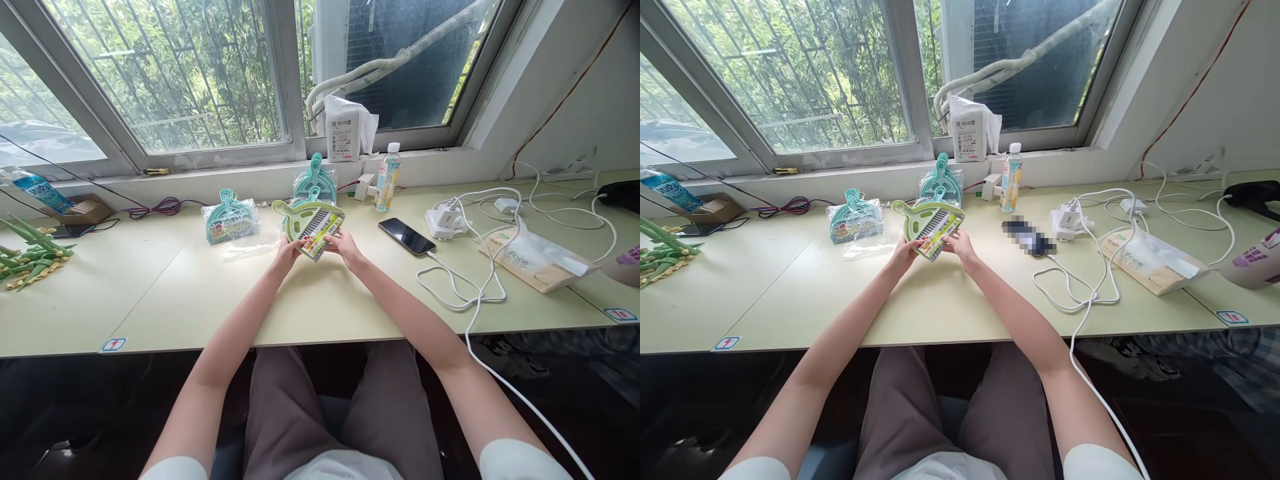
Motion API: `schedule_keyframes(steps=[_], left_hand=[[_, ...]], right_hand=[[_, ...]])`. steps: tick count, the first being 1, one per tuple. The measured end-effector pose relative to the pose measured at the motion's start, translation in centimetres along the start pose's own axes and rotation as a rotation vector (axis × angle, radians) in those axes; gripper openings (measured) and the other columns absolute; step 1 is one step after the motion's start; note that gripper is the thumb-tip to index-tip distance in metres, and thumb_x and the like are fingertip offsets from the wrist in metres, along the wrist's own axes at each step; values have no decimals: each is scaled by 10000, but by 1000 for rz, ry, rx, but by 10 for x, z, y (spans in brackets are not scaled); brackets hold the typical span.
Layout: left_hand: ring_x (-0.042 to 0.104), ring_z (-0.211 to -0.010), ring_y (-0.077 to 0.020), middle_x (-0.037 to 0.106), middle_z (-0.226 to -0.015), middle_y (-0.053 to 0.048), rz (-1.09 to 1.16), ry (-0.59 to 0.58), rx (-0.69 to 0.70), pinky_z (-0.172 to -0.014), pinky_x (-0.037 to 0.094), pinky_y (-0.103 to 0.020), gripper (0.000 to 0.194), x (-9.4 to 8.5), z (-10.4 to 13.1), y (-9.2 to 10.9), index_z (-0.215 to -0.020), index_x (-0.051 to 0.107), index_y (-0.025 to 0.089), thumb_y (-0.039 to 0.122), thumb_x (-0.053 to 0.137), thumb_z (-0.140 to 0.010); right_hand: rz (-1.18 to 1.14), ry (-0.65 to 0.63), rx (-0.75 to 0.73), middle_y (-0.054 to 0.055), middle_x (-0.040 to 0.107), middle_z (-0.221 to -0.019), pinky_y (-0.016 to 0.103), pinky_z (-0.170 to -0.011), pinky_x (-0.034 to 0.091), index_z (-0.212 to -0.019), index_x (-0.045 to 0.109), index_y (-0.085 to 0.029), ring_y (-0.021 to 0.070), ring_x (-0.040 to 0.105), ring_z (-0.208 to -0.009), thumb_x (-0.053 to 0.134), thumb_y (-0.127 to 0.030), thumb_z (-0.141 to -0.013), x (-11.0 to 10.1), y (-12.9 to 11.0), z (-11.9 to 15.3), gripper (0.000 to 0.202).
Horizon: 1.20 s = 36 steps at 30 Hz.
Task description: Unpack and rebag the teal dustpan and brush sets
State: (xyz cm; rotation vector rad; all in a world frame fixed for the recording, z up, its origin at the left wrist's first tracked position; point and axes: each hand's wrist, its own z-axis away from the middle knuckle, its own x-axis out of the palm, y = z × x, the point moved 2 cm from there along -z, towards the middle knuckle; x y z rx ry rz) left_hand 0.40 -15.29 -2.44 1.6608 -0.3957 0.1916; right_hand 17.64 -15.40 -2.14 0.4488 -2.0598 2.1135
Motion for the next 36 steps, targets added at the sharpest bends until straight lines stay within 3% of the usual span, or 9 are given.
schedule_keyframes(steps=[7,11,13,16,19,22,25,29,36], left_hand=[[644,-986,-213,682,-1060,-61,-28,-47,18,-916,500,-376,664,3,2,3,-1231,496,202,155,726,-610],[646,-939,-220,674,-1037,-76,-133,8,-62,-824,535,-390,472,-3,-4,1,-1160,547,204,359,663,-729],[636,-936,-229,662,-1040,-88,-278,92,-48,-789,539,-392,391,-11,-8,3,-1106,571,205,483,522,-836],[570,-1078,-258,621,-1138,-107,-678,290,158,-907,481,-422,359,-30,-11,14,-1086,581,212,470,397,-916],[370,-1309,-312,476,-1358,-155,-1128,519,326,-1066,321,-476,357,-51,-10,26,-1210,535,195,347,477,-893],[231,-1388,-350,306,-1490,-171,-1410,648,256,-1087,250,-508,498,-74,-10,30,-1312,481,206,247,565,-823],[341,-1327,-345,419,-1417,-157,-1582,599,99,-1080,240,-504,403,-92,-14,28,-1199,593,230,170,548,-803],[508,-1146,-305,613,-1131,-171,-1699,454,-9,-996,349,-427,319,-99,-20,22,-1032,672,170,114,429,-834],[479,-1177,-329,573,-1190,-221,-1723,405,29,-973,383,-420,377,-94,-21,21,-1118,653,105,120,403,-835]], right_hand=[[-4,30,-11,30,737,-916,417,-884,576,-966,577,-174,145,713,-677,600,-105,-837,0,2,0,148],[-13,67,-15,45,736,-936,419,-896,571,-957,592,-169,152,715,-690,613,-88,-826,-2,-1,0,155],[-7,83,-25,45,737,-925,423,-897,571,-961,594,-170,161,717,-709,623,-80,-817,-4,-2,0,172],[13,98,-39,39,736,-887,435,-890,574,-966,597,-169,169,716,-721,627,-71,-811,-7,-3,-1,185],[29,112,-45,37,734,-859,437,-878,580,-969,601,-166,167,710,-710,614,-70,-816,-9,-2,-2,182],[44,119,-47,36,731,-839,437,-857,590,-969,600,-166,164,700,-690,613,-73,-816,-12,-1,-2,180],[52,117,-47,38,730,-849,438,-852,592,-973,601,-163,159,697,-688,615,-77,-818,-13,-1,-3,178],[68,90,-49,44,732,-884,433,-853,590,-984,606,-162,163,705,-708,610,-67,-817,-12,0,-3,192],[102,39,-34,38,734,-846,429,-828,595,-1002,608,-161,166,702,-689,606,-55,-816,-9,1,-1,213]])
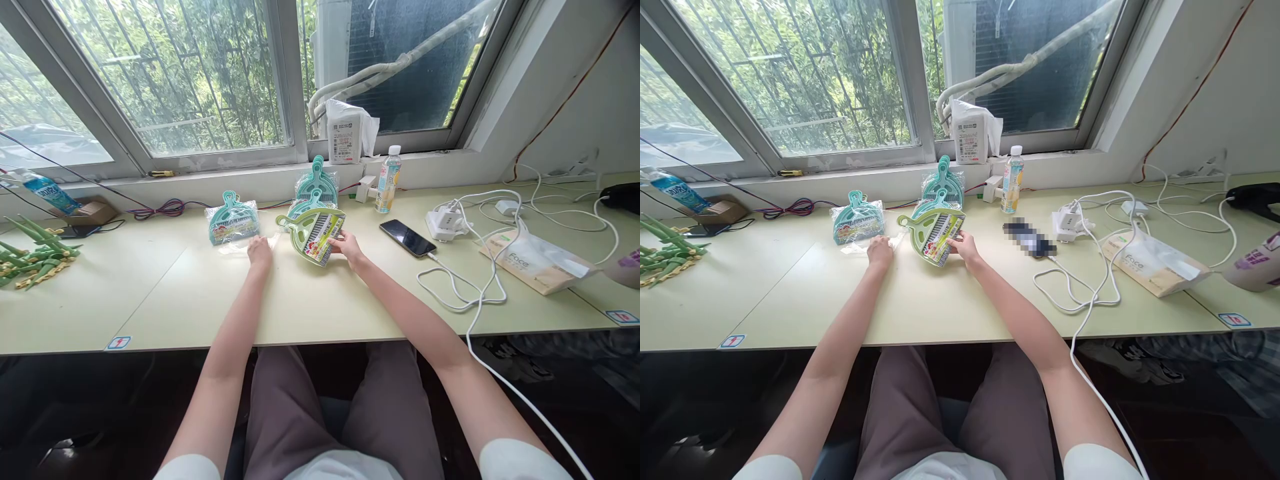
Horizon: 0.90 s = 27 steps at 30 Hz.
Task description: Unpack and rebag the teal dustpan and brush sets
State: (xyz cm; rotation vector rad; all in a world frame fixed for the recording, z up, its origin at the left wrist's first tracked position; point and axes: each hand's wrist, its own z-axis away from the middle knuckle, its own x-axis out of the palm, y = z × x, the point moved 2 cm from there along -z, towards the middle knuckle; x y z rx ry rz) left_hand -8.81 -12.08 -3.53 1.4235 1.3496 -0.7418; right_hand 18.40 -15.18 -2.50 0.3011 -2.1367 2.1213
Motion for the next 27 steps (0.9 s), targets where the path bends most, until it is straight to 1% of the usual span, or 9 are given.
schedule_keyframes(steps=[2,3,6,9,13,18,20,23,27], left_hand=[[496,-1167,-331,568,-1199,-223,6,17,-20,-980,383,-440,409,0,-1,-2,-1170,638,124,123,412,-830],[517,-1143,-329,584,-1171,-219,-4,3,-33,-967,395,-446,406,0,-1,-3,-1158,648,139,119,421,-822],[579,-1034,-316,637,-986,-188,-48,-70,-42,-890,451,-435,328,1,-4,-6,-1000,701,160,94,467,-779],[593,-987,-311,632,-873,-175,-75,-67,-44,-846,479,-423,267,-2,-5,-6,-910,701,138,79,487,-761],[556,-1062,-329,613,-1010,-211,-65,3,-65,-863,476,-441,348,-11,-4,-6,-945,678,104,10,385,-783],[496,-1152,-319,584,-1129,-201,14,97,-43,-930,440,-420,470,-21,1,-2,-1108,623,106,-30,299,-795],[475,-1192,-313,575,-1181,-191,114,161,7,-978,415,-418,506,-23,3,3,-1186,595,114,-21,303,-795],[452,-1242,-311,549,-1277,-174,261,227,133,-1047,365,-431,549,-24,8,15,-1280,556,132,1,325,-799],[432,-1272,-337,504,-1361,-173,265,243,269,-1068,320,-479,565,-26,16,31,-1359,509,147,41,341,-830]], right_hand=[[10,-10,6,34,735,-831,427,-826,595,-1007,608,-162,167,702,-687,611,-58,-815,1,0,1,218],[13,-15,8,34,736,-833,425,-825,595,-1007,608,-163,168,703,-689,614,-60,-814,1,0,1,219],[23,-30,10,37,739,-841,422,-817,597,-1012,609,-164,172,706,-696,622,-65,-810,3,1,1,225],[36,-40,17,36,739,-826,418,-807,599,-1011,612,-160,171,704,-690,625,-68,-810,3,2,1,222],[39,-42,21,38,740,-823,407,-793,603,-1007,613,-157,167,699,-683,628,-62,-806,4,2,1,223],[34,-36,25,46,743,-836,412,-799,601,-1024,614,-155,172,701,-677,641,-65,-796,4,1,1,247],[32,-33,26,47,743,-838,417,-803,600,-1025,612,-155,173,701,-677,646,-65,-793,4,0,2,251],[24,-29,30,38,740,-824,420,-809,599,-1009,615,-159,168,699,-674,638,-61,-797,4,-1,2,235],[-1,-18,15,37,736,-835,431,-811,598,-975,618,-161,169,699,-682,639,-62,-793,4,-1,2,208]])
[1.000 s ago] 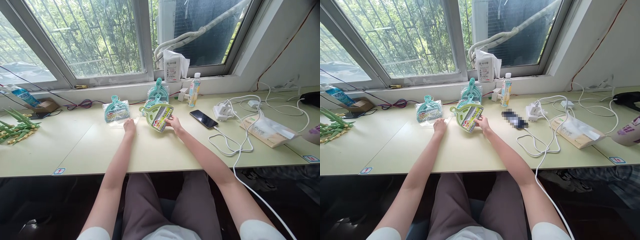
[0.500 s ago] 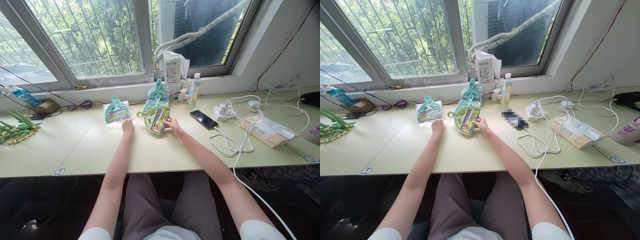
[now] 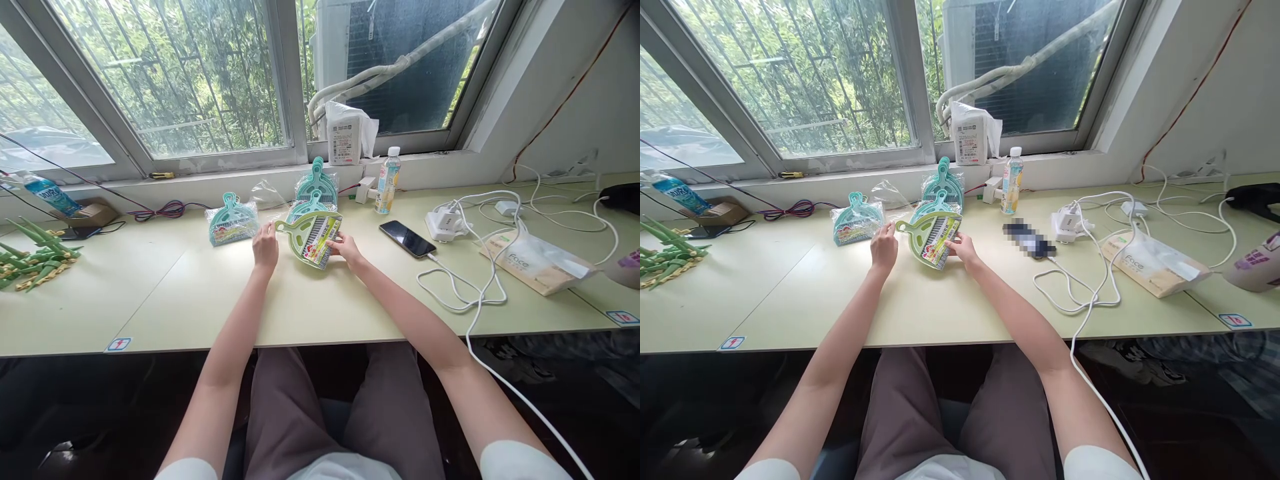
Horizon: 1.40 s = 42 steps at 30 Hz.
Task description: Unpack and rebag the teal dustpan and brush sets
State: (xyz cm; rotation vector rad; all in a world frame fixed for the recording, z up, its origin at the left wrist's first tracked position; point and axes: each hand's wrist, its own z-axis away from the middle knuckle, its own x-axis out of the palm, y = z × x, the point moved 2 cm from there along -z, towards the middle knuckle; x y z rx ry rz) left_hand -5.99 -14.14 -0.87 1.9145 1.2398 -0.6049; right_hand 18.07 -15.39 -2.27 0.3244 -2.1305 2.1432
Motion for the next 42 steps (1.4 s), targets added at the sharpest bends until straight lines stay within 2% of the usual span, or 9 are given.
schedule_keyframes(steps=[4,9,15,20,25,30,37,42], left_hand=[[410,-1287,-344,490,-1390,-149,-22,47,-11,-1086,267,-513,576,-10,3,11,-1407,464,186,68,329,-859],[407,-1291,-310,503,-1381,-100,11,111,-94,-1097,257,-478,620,-22,2,15,-1416,455,236,43,299,-848],[452,-1250,-285,548,-1308,-106,18,76,18,-1077,289,-435,595,-11,4,24,-1374,509,224,46,307,-843],[463,-1236,-275,550,-1315,-112,-71,39,102,-1039,326,-432,596,-2,8,33,-1380,496,211,31,294,-849],[455,-1246,-311,524,-1335,-151,-136,84,19,-998,360,-463,602,-5,6,26,-1406,462,190,32,302,-848],[444,-1257,-337,516,-1329,-172,-156,124,-81,-992,360,-493,617,-11,3,15,-1409,456,184,23,300,-834],[443,-1250,-367,509,-1328,-204,-158,90,-97,-980,354,-527,587,-5,3,8,-1373,487,137,27,310,-825],[472,-1209,-359,522,-1317,-187,-218,65,-41,-936,388,-509,619,-2,4,11,-1361,500,135,-6,299,-793]], right_hand=[[-12,21,-32,40,734,-869,434,-829,596,-989,617,-168,172,703,-710,671,-96,-782,-1,-1,0,226],[-23,37,-85,42,735,-916,437,-866,585,-1030,602,-180,177,709,-760,679,-160,-792,-4,-2,-2,251],[-22,17,-116,47,737,-913,421,-826,601,-1024,592,-178,183,709,-764,699,-192,-779,-3,0,-3,268],[28,-83,-123,47,745,-868,413,-765,612,-1037,601,-172,198,706,-745,736,-226,-742,2,4,-4,329],[76,-124,-158,45,744,-844,401,-730,613,-1033,622,-178,213,707,-756,776,-266,-697,4,7,-8,380],[83,-15,-180,31,738,-822,387,-703,619,-1012,614,-179,196,700,-728,746,-233,-719,-1,8,-11,326],[26,171,-204,56,726,-897,412,-755,617,-982,592,-180,197,706,-755,687,-221,-767,-9,8,-12,239],[20,165,-202,56,724,-893,405,-741,619,-981,591,-181,191,701,-738,705,-254,-762,-9,9,-11,257]])
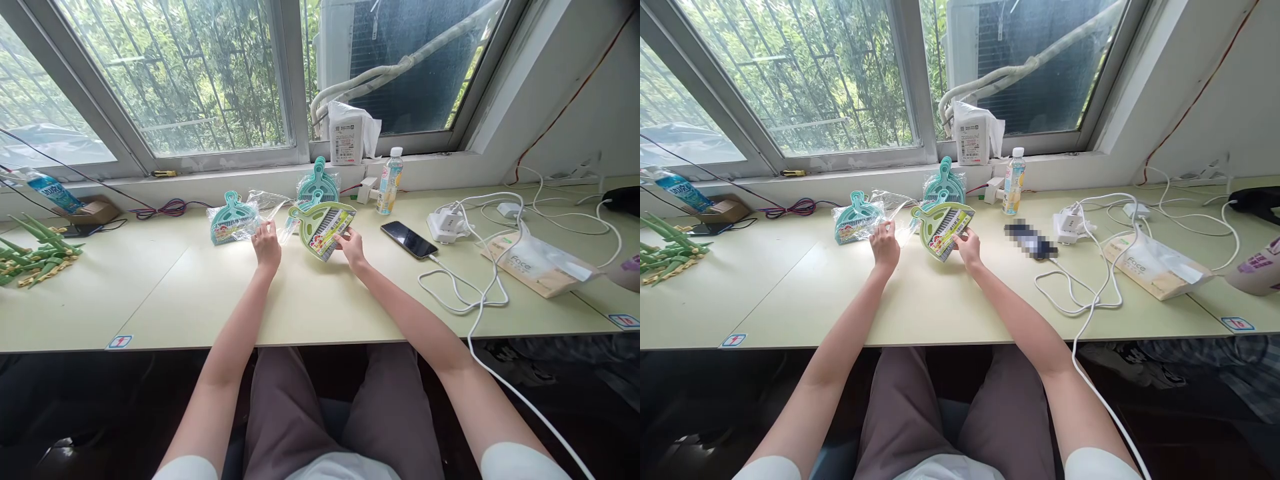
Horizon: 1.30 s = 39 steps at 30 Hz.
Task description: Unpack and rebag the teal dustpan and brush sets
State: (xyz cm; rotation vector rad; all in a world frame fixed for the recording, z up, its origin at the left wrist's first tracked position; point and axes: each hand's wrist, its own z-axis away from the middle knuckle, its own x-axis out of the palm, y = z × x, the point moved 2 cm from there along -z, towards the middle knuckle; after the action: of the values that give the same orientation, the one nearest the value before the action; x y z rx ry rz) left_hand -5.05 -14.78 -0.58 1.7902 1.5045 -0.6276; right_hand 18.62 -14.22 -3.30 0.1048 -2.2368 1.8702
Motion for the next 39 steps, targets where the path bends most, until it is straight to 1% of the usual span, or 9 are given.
schedule_keyframes(steps=[8,14,20,27,30,33,35,37,39], left_hand=[[500,-1169,-313,541,-1272,-166,-59,-30,159,-896,434,-431,615,5,5,13,-1394,462,140,18,326,-808],[516,-1147,-304,545,-1277,-164,-78,-60,288,-874,432,-418,568,5,10,26,-1393,461,147,62,334,-845],[511,-1175,-284,536,-1305,-149,14,-93,378,-931,392,-406,548,3,16,39,-1410,436,177,94,344,-876],[482,-1228,-269,524,-1340,-112,377,-187,440,-1024,351,-401,529,-5,23,54,-1412,421,228,163,414,-886],[401,-1313,-265,471,-1407,-108,513,-88,314,-1095,295,-426,531,-16,23,56,-1421,373,229,224,447,-896],[229,-1429,-261,298,-1525,-126,603,137,-4,-1155,213,-446,635,-20,20,51,-1463,240,224,293,506,-891],[151,-1461,-254,140,-1577,-137,710,223,-255,-1161,216,-442,765,-17,18,44,-1487,107,230,336,553,-874],[158,-1465,-248,50,-1592,-138,891,206,-455,-1146,271,-420,853,-9,14,37,-1491,22,247,370,584,-861],[242,-1443,-240,120,-1586,-129,1138,98,-546,-1116,334,-393,818,-1,10,33,-1489,59,258,379,576,-867]], right_hand=[[69,-138,22,40,729,-862,324,-646,613,-1015,598,-179,177,696,-734,663,-181,-779,12,-4,9,245],[143,-136,52,16,722,-782,280,-569,596,-989,606,-180,133,650,-591,647,-153,-784,15,-2,13,210],[-48,-49,156,35,731,-839,380,-739,616,-958,571,-173,164,698,-687,621,-115,-813,12,-3,16,165],[-143,-66,147,32,725,-824,434,-833,600,-930,577,-175,176,704,-721,671,-133,-793,10,-2,12,171],[-162,-74,121,38,727,-851,443,-845,597,-939,576,-178,184,708,-752,691,-169,-788,10,-2,10,190],[-175,-77,94,44,728,-877,442,-853,594,-953,571,-180,193,712,-784,711,-211,-781,10,-4,10,224],[-183,-88,74,49,730,-897,438,-863,591,-963,571,-184,201,714,-818,727,-248,-773,11,-6,11,254],[-193,-106,62,52,732,-912,433,-867,589,-973,572,-188,207,713,-844,738,-271,-763,11,-8,12,281],[-208,-124,59,53,734,-914,429,-862,590,-980,575,-186,210,713,-848,744,-272,-753,12,-9,13,296]])
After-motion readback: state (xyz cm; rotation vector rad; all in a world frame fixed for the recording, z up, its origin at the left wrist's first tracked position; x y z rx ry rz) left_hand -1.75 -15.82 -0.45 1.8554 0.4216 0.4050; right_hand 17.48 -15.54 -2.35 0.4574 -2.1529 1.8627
